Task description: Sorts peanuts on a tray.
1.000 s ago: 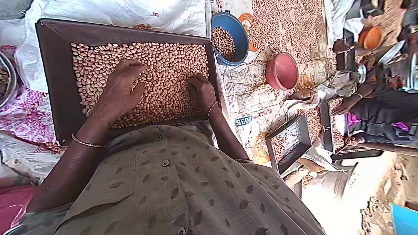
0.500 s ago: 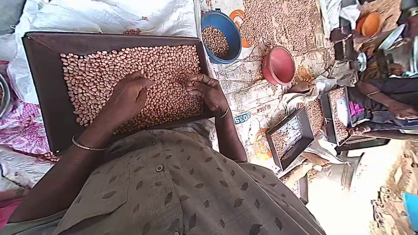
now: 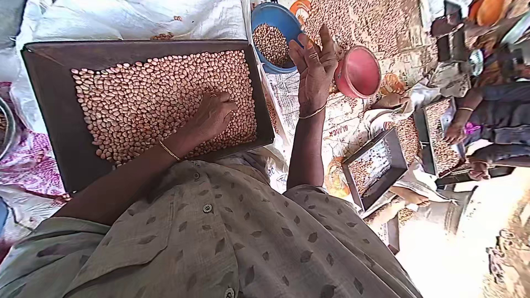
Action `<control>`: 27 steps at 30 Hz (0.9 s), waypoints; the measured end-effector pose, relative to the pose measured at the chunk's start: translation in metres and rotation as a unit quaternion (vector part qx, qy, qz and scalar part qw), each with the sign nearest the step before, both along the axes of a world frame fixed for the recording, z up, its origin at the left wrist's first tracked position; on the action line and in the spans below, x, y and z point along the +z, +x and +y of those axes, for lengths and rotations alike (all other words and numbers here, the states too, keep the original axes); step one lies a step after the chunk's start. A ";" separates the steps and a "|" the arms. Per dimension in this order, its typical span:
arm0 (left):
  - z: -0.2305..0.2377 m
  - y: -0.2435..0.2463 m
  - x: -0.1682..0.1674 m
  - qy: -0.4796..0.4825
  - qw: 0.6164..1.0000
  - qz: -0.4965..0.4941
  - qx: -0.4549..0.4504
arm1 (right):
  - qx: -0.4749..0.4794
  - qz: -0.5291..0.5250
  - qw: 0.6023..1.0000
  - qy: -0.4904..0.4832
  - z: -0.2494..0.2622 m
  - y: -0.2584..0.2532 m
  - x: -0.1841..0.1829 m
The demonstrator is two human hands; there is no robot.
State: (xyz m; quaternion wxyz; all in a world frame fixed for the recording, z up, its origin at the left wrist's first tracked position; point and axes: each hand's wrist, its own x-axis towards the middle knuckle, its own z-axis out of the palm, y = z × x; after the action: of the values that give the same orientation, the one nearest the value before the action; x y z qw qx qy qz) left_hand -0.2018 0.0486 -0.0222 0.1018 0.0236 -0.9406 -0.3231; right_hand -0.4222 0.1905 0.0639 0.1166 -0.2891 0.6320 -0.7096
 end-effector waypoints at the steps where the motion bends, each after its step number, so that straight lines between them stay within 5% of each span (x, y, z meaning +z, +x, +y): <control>1: 0.002 -0.002 -0.004 -0.017 1.000 0.010 0.007 | -0.024 0.012 1.000 -0.010 -0.001 -0.005 0.001; 7: 0.006 -0.003 -0.019 -0.115 0.991 0.063 -0.007 | 0.082 0.004 0.993 0.081 0.010 0.038 -0.041; 12: 0.008 -0.005 -0.025 -0.132 0.987 0.086 -0.006 | 0.081 -0.038 0.992 0.088 0.017 0.060 -0.061; 16: -0.005 0.000 -0.008 0.019 0.988 0.138 0.066 | 0.092 -0.012 0.990 0.105 0.013 0.061 -0.055; 18: -0.027 0.012 0.017 0.197 0.947 0.196 0.159 | 0.101 0.011 0.988 0.114 0.008 0.065 -0.054; 21: -0.068 0.052 0.054 0.453 0.810 0.226 0.295 | 0.128 0.028 0.983 0.127 0.002 0.073 -0.057; 23: -0.090 0.090 0.062 0.509 0.747 0.249 0.349 | 0.148 0.040 0.979 0.136 -0.004 0.077 -0.061; 27: -0.106 0.160 0.048 0.518 0.721 0.228 0.400 | 0.209 0.055 0.960 0.178 -0.018 0.097 -0.060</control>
State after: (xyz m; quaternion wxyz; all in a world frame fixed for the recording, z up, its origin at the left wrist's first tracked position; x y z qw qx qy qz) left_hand -0.0417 -0.0576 0.0255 0.4053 0.3723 -0.4776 -0.6849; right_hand -0.3253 0.1727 0.0037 0.2767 -0.4278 0.6791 -0.5285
